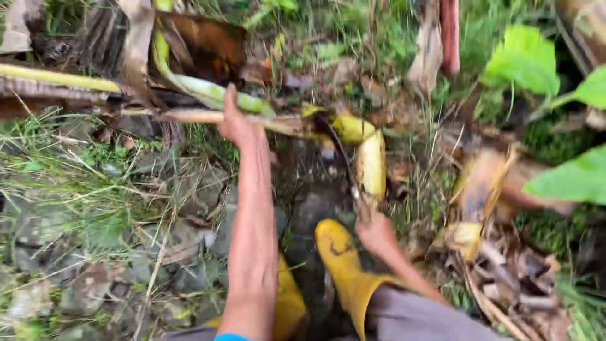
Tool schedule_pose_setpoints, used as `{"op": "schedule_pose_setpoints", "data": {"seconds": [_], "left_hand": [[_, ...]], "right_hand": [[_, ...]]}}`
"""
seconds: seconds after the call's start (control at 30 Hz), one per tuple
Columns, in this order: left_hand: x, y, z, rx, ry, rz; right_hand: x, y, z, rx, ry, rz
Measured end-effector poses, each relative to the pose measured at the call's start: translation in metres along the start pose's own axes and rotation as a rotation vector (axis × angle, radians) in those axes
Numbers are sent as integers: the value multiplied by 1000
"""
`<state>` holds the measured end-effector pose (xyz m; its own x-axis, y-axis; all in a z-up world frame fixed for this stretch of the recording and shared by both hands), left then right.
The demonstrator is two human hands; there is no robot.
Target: Using a sickle to chop a fallen banana trunk into smaller pieces in a field.
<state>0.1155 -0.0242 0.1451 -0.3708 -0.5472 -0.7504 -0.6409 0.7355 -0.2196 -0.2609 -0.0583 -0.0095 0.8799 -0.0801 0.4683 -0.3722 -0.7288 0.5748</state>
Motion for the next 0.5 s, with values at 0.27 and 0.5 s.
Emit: {"op": "schedule_pose_setpoints", "data": {"seconds": [0.27, 0.5], "left_hand": [[-11, 26, -17, 119, 31, 137], [1, 15, -9, -25, 4, 69]], "right_hand": [[62, 28, -91, 107, -247, -6], [50, 17, -90, 104, -168, 11]]}}
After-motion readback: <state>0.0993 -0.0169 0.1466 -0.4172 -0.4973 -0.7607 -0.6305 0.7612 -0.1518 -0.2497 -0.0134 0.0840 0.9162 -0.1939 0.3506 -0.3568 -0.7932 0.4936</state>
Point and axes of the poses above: each hand's wrist, its own z-axis towards the middle knuckle, its own y-axis out of the back of the hand, x = y × z, the point moved 2 cm from there along z, towards the middle knuckle, and after that the axes turned 7 degrees about -y, right-handed, at the moved point
